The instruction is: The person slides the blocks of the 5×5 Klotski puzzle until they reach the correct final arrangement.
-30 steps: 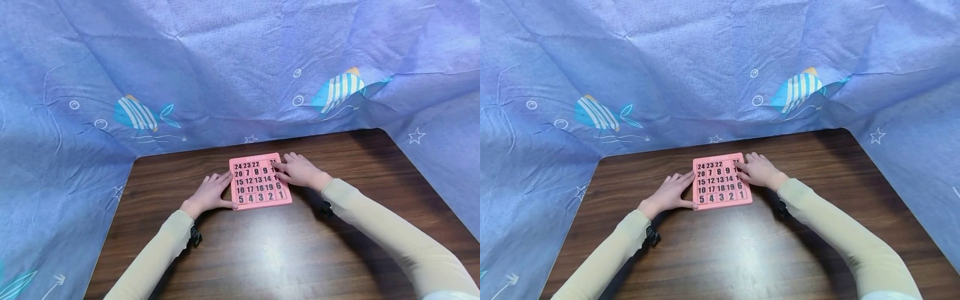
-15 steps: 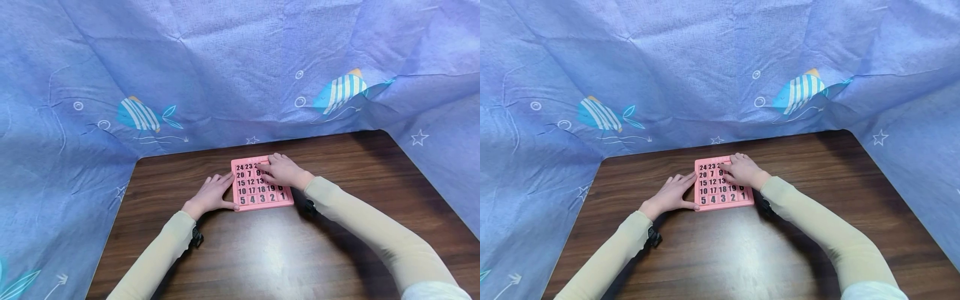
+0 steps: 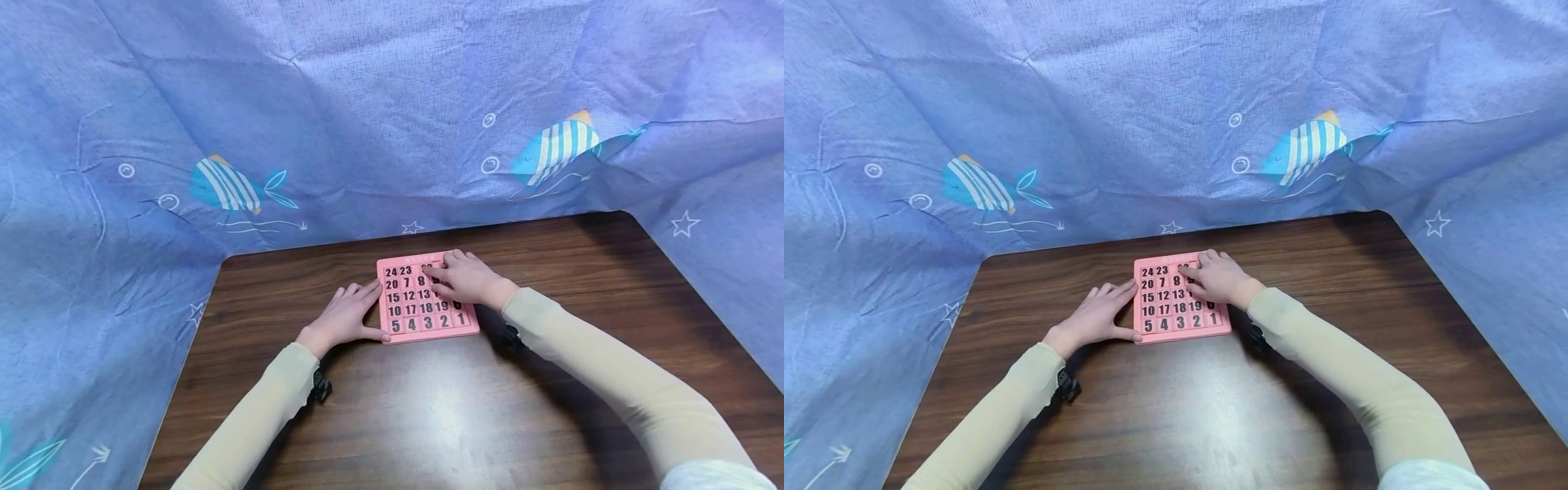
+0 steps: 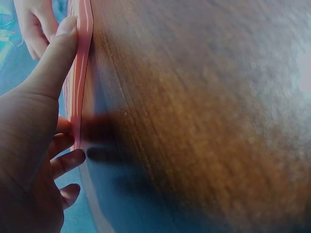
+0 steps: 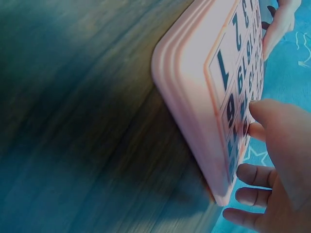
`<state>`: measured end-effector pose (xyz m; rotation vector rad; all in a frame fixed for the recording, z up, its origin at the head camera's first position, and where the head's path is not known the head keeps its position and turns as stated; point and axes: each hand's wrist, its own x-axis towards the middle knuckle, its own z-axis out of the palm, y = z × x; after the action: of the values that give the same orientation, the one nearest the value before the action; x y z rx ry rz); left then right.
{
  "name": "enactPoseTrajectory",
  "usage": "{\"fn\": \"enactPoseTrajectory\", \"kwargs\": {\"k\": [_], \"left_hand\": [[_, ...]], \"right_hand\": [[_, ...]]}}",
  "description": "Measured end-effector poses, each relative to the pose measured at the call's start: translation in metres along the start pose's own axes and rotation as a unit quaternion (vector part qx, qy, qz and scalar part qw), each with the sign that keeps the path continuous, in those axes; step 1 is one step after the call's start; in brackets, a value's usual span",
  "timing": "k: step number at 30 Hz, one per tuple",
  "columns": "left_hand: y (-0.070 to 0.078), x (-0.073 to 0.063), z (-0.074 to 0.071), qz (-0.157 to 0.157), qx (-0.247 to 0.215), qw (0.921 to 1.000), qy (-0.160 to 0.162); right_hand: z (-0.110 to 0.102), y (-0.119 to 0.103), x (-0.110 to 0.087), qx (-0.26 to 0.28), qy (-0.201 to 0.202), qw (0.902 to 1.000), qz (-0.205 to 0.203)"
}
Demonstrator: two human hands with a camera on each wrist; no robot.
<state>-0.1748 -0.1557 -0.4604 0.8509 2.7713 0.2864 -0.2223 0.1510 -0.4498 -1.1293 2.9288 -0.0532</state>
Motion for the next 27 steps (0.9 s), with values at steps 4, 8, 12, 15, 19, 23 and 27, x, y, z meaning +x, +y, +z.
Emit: {"fn": "enactPoseTrajectory", "kwargs": {"k": [4, 8, 12, 15, 19, 23, 27], "left_hand": [[0.0, 0.0, 0.0, 0.002, 0.003, 1.0, 0.0], [0.0, -0.001, -0.001, 0.005, -0.001, 1.0, 0.002], [0.001, -0.001, -0.001, 0.004, -0.003, 1.0, 0.002], [0.0, -0.001, -0.001, 0.003, 0.001, 1.0, 0.002], [-0.001, 0.0, 0.0, 0.005, 0.006, 1.0, 0.003], [-0.001, 0.0, 0.001, 0.006, 0.002, 1.0, 0.004], [-0.001, 0.001, 0.001, 0.002, 0.002, 1.0, 0.001]], "right_hand": [[0.0, 0.005, -0.005, 0.012, -0.009, 0.9998, 0.016], [0.0, 0.01, -0.009, 0.018, -0.015, 0.9993, 0.028], [-0.002, 0.01, -0.011, 0.018, -0.013, 0.9994, 0.025], [-0.003, 0.007, -0.007, 0.019, -0.005, 0.9997, 0.016], [-0.002, 0.0, 0.002, 0.023, 0.0, 0.9997, 0.001], [-0.002, -0.008, 0.011, 0.018, 0.002, 0.9998, -0.011], [-0.003, -0.015, 0.02, 0.004, 0.0, 0.9998, -0.018]]}}
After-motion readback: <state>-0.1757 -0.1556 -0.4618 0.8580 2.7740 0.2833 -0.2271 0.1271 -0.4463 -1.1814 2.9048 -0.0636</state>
